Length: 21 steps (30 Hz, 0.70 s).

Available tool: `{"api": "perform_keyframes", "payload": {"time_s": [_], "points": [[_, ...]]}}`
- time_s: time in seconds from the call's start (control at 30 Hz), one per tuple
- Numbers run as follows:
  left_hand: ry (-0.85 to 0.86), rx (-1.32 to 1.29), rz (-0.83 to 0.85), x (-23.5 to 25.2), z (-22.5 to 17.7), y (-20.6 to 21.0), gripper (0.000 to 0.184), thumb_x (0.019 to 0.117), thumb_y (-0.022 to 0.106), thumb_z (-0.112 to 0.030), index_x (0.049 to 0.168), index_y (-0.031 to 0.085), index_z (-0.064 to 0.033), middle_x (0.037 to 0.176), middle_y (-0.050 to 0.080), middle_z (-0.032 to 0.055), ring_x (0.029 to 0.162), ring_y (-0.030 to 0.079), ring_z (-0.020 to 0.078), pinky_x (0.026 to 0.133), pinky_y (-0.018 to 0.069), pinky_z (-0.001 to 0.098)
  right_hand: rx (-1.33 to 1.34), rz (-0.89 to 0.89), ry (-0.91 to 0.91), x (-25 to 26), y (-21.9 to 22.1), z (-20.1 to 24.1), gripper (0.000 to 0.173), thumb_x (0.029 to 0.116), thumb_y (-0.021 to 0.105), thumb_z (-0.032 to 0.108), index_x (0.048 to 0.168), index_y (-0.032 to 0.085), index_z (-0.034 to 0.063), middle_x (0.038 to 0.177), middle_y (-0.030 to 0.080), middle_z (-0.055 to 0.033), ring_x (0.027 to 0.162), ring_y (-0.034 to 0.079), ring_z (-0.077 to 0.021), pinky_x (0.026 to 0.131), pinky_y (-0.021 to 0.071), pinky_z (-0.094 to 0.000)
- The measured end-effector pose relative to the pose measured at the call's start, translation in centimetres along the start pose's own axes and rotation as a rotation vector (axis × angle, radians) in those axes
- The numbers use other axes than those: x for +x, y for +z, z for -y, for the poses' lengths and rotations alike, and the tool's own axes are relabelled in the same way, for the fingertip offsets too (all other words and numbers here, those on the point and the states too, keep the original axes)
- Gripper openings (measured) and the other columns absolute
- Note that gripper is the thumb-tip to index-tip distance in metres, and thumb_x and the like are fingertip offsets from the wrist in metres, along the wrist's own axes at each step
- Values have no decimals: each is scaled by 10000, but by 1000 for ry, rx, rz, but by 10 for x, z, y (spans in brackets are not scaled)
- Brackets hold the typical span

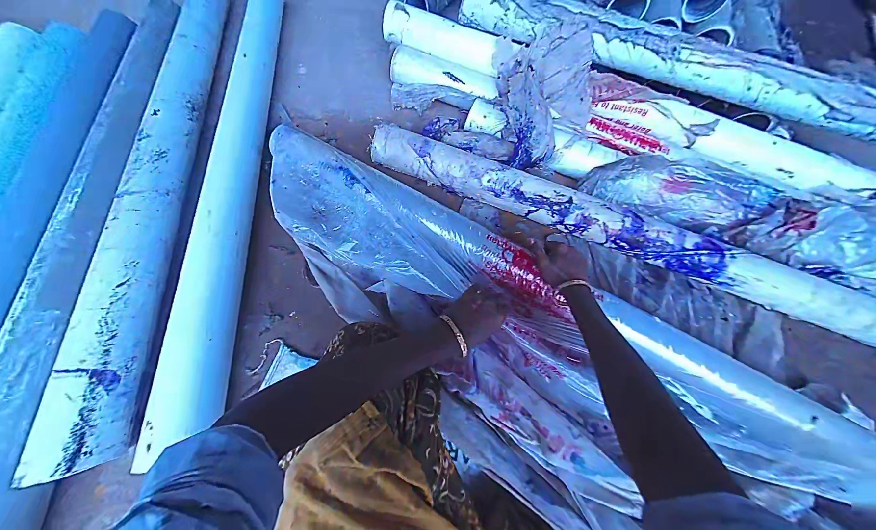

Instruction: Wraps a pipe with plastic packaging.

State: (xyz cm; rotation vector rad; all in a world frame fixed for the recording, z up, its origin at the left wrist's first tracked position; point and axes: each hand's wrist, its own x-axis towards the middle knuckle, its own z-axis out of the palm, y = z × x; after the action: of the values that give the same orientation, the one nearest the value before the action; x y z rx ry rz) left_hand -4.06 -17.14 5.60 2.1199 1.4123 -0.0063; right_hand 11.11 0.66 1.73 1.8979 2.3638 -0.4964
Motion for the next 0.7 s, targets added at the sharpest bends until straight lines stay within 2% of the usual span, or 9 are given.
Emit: {"api": "perform_keyframes", "payload": {"time_s": [0.1,0.17,0.23,0.3,0.33,0.4,0.43,0.6,0.7], "points": [[212,-47,-2,-8,18,-23,618,1034,552,-50,1597,302,7,1664,310,193,1554,263,372,1264,156,521,-39,10,1,-11,-2,6,641,1090,404,500,1123,661,-86,1124,664,-350,1144,628,-507,956,438,-666],[264,-94,-131,-17,47,-48,930,913,778,-198,1640,215,-60,1704,228,147,1593,144,341,1245,49,624,-60,-11,3,-20,-4,10,612,1097,407,468,1138,653,-92,1133,664,-356,1150,629,-509,966,433,-657],[56,77,-160,-29,100,-81,1153,786,901,-304,1659,170,-120,1729,138,129,1607,23,320,1213,-42,679,-82,-33,17,-26,0,11,606,1092,416,473,1132,655,-83,1118,670,-351,1139,635,-508,958,443,-649],[-203,280,-24,-41,165,-105,1023,849,853,-293,1650,232,-149,1727,126,144,1601,-15,360,1205,-41,696,-87,-53,32,-32,4,14,615,1089,408,484,1159,651,-77,1140,665,-355,1159,624,-519,969,437,-656],[-255,323,16,-46,193,-109,811,933,767,-246,1614,342,-134,1710,192,160,1595,60,383,1226,18,673,-91,-74,39,-34,4,15,623,1088,399,494,1175,653,-69,1149,668,-350,1164,623,-520,966,438,-655],[-216,364,-93,-55,221,-96,406,1055,534,-81,1458,561,-50,1592,442,190,1489,390,405,1195,315,567,-89,-100,51,-36,3,14,637,1090,384,502,1194,653,-66,1170,666,-350,1175,621,-520,971,438,-658],[-202,351,-195,-60,222,-83,367,1053,453,17,1384,613,-1,1517,527,212,1423,479,421,1149,394,542,-79,-105,46,-34,2,14,638,1091,386,497,1192,652,-74,1173,661,-358,1176,617,-525,976,429,-664],[-315,168,-650,-106,200,23,320,975,528,92,1218,724,19,1303,694,203,1210,664,426,920,564,557,-42,-97,33,-25,3,7,631,1089,415,481,1100,650,-105,1120,652,-388,1138,616,-559,932,428,-695],[-477,-37,-701,-125,172,72,314,1027,501,9,1240,730,-10,1361,668,179,1255,642,419,980,535,569,14,-90,109,-5,2,-2,647,1091,416,482,1119,645,-122,1169,621,-416,1178,584,-575,955,410,-710]]}}
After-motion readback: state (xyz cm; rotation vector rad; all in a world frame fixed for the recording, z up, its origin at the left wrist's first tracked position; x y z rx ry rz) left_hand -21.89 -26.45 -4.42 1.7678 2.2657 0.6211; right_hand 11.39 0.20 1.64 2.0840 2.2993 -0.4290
